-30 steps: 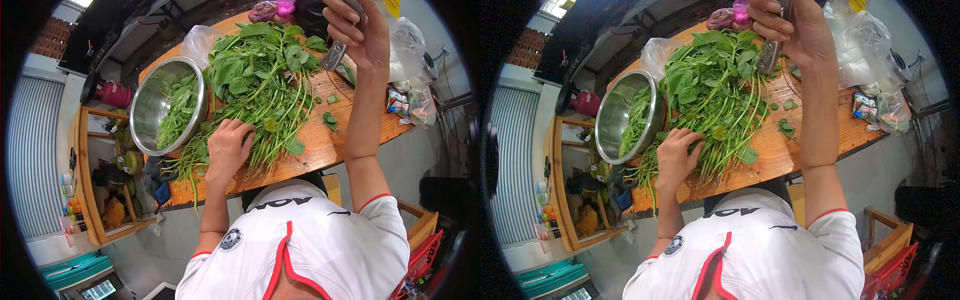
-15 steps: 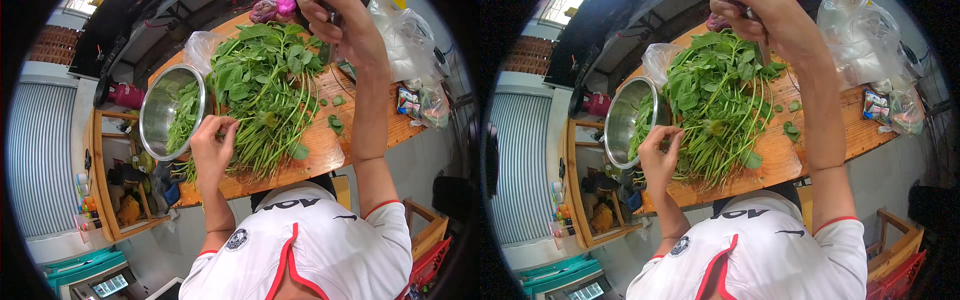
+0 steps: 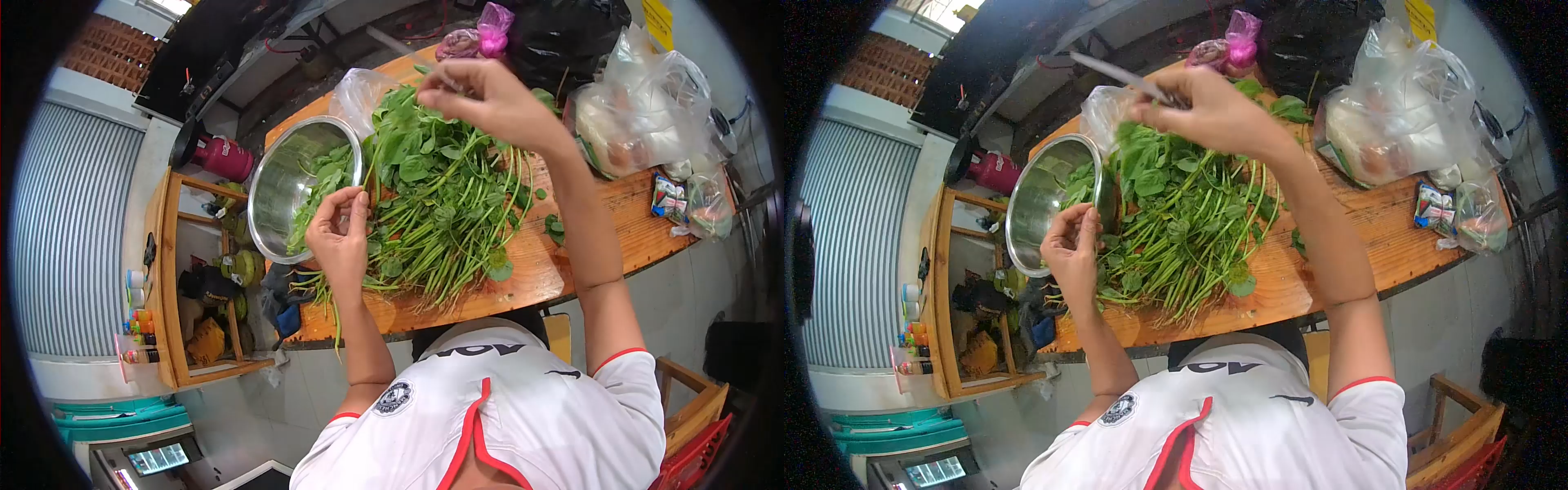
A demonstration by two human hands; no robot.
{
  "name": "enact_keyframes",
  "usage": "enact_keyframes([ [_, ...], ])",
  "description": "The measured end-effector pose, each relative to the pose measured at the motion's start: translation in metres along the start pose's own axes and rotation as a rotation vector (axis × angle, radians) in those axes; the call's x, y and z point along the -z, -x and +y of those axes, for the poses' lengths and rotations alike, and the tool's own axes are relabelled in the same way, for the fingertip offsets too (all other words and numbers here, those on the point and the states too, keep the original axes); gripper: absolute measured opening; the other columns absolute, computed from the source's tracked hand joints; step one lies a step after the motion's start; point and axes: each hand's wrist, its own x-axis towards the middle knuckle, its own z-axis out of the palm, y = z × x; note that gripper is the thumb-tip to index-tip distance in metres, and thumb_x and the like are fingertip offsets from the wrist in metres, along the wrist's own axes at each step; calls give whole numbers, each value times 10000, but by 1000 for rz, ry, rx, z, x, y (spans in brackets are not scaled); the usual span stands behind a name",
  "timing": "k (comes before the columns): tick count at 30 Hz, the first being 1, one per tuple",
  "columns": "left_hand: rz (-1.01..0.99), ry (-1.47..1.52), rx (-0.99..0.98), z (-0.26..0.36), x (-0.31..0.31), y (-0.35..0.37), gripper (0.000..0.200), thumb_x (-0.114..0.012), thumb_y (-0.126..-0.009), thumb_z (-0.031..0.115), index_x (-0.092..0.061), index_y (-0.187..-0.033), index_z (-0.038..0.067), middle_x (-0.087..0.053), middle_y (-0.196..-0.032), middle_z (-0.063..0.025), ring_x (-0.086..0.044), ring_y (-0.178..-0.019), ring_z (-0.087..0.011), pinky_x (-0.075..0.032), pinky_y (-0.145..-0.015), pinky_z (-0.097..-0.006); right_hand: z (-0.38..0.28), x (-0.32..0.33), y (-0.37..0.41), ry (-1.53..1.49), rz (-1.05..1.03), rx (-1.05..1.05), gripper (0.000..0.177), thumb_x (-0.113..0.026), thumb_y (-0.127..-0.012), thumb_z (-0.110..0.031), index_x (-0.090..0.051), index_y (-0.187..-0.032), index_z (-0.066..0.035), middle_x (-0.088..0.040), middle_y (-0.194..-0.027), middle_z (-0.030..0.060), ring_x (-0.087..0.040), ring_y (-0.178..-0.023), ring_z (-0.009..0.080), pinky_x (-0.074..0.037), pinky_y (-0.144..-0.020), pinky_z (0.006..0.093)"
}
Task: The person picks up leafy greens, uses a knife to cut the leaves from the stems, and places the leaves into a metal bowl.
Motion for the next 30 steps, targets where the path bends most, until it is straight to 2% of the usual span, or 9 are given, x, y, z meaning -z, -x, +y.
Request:
enact_keyframes([
  [4, -28, 245, 73, -5, 0, 5, 120, -654, -872, 91, -649, -960, 9, -649, -777, -39, -592, -658, -79, -454, -499, -207, 15, -15, -3, 75, -51, -134, 351, -686, -849, -242, -611, -1080, 10, -620, -728, 16, -527, -674, 59, -396, -602, 233],
  [8, -86, 351, 178, -9, 3, 9, 129, -643, -880, 86, -628, -965, -9, -642, -782, -44, -593, -667, -81, -477, -532, -209, 26, -36, -3, -246, -107, -99, 401, -688, -846, -248, -588, -1139, 7, -646, -724, 21, -471, -569, 37, -338, -492, 228],
  [11, -159, 404, 227, -12, 3, 11, 126, -638, -883, 81, -625, -962, -16, -648, -800, -48, -601, -678, -87, -486, -559, -214, 10, -40, -3, -302, -200, -255, 380, -677, -866, -240, -578, -1149, -7, -627, -727, -10, -413, -523, -3, -280, -441, 183],
  [12, -213, 401, 234, -15, 3, 12, 128, -637, -883, 76, -622, -966, -20, -649, -806, -49, -607, -689, -89, -492, -578, -218, 6, -43, -2, -330, -172, -245, 291, -675, -868, -257, -621, -1030, -22, -628, -719, -14, -384, -491, -9, -252, -411, 177],
  [14, -316, 395, 246, -21, 4, 13, 134, -637, -882, 68, -617, -974, -27, -653, -818, -51, -618, -711, -93, -505, -617, -225, 1, -46, -1, -313, -158, -258, 249, -673, -868, -260, -625, -942, -26, -620, -698, -17, -384, -493, -9, -261, -420, 183],
  [18, -257, 398, 205, -11, -8, 15, 149, -639, -874, 47, -608, -993, -36, -655, -823, -61, -635, -752, -113, -515, -688, -242, 5, -56, 0, -234, -150, -177, 239, -676, -866, -254, -613, -811, -30, -577, -653, -44, -373, -499, -5, -265, -434, 201],
  [22, -199, 455, 157, 4, -13, 7, 149, -638, -868, 30, -606, -994, -45, -655, -836, -78, -639, -757, -131, -518, -725, -255, 9, -71, 3, -213, -231, -198, 201, -676, -854, -181, -646, -861, 18, -617, -698, -7, -525, -641, 44, -419, -566, 237],
  [25, -197, 464, 153, 1, -7, 0, 128, -640, -862, 16, -612, -971, -43, -655, -850, -85, -633, -750, -126, -529, -702, -250, -5, -73, 6, -450, -246, -298, 185, -663, -857, -162, -642, -894, 19, -618, -725, 0, -526, -656, 45, -431, -593, 232],
  [30, -184, 541, 227, -3, -1, 0, 140, -662, -848, 33, -621, -967, -29, -659, -835, -77, -645, -694, -136, -556, -629, -255, -7, -64, 4, -385, -146, -258, 242, -663, -859, -153, -633, -1014, 31, -626, -853, 7, -557, -785, 56, -452, -680, 238],
])
